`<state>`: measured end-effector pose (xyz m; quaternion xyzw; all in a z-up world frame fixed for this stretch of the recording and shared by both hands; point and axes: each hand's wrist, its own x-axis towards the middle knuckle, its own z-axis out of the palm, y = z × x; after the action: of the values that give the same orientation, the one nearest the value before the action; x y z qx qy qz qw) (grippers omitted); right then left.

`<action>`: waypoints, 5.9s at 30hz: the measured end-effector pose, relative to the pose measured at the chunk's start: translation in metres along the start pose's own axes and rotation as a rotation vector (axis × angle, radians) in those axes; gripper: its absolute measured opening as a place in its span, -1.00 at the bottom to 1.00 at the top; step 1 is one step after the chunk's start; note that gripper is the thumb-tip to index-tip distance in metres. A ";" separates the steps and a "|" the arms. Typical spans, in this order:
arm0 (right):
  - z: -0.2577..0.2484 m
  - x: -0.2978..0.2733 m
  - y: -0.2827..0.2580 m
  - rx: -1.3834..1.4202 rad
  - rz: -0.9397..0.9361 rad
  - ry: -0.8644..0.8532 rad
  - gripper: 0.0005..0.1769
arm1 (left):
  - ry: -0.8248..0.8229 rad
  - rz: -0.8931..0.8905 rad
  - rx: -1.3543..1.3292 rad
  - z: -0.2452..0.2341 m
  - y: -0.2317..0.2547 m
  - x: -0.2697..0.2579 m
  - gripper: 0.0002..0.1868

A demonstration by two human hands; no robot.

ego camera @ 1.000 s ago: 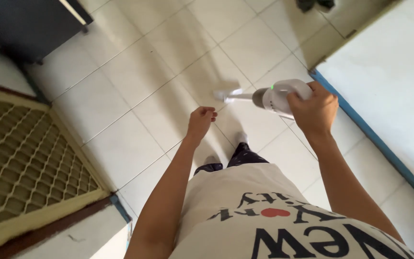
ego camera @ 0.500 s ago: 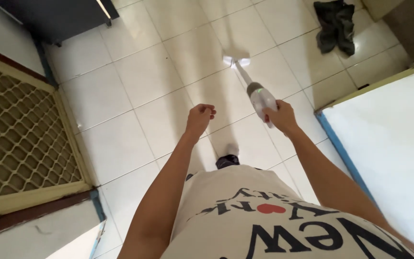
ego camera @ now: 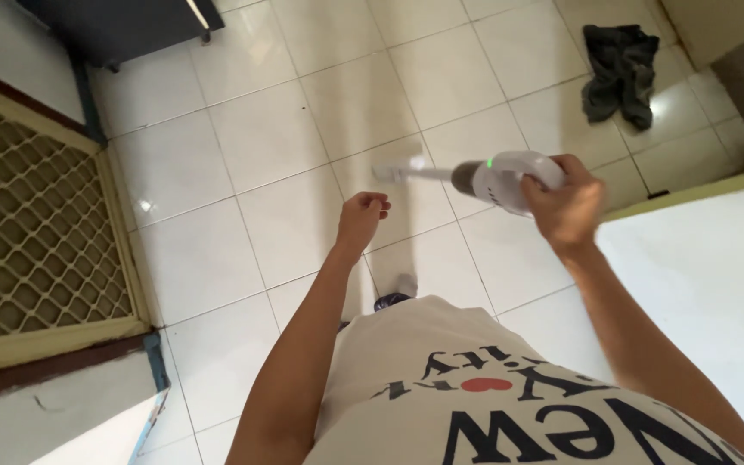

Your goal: The person cleans a tiled floor using a handheld vacuum cleaner, navigating around a refrigerator and along the baseboards and a doorway.

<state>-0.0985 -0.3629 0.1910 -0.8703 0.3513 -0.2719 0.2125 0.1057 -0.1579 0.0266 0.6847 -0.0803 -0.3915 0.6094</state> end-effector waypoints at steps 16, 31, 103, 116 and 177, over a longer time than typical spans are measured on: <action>0.085 0.027 0.038 0.356 0.410 -0.620 -0.42 | 0.104 0.052 -0.044 -0.004 -0.009 0.009 -0.72; 0.063 0.032 0.009 0.330 0.106 -0.252 -0.64 | 0.122 0.012 -0.029 0.000 0.005 0.005 -0.71; 0.136 0.029 -0.047 0.321 0.295 -0.864 -0.60 | 0.302 -0.138 -0.072 -0.038 -0.019 -0.024 -0.71; 0.113 0.017 -0.049 0.261 -0.026 -0.434 -0.58 | 0.288 -0.053 -0.140 -0.046 -0.023 -0.008 -0.70; 0.076 -0.035 -0.148 0.286 -0.040 -0.481 -0.54 | 0.346 -0.062 -0.090 -0.093 -0.041 -0.061 -0.69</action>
<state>0.0008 -0.2259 0.2045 -0.8777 0.2317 -0.1085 0.4053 0.1084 -0.0398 0.0124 0.7160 0.0642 -0.2898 0.6319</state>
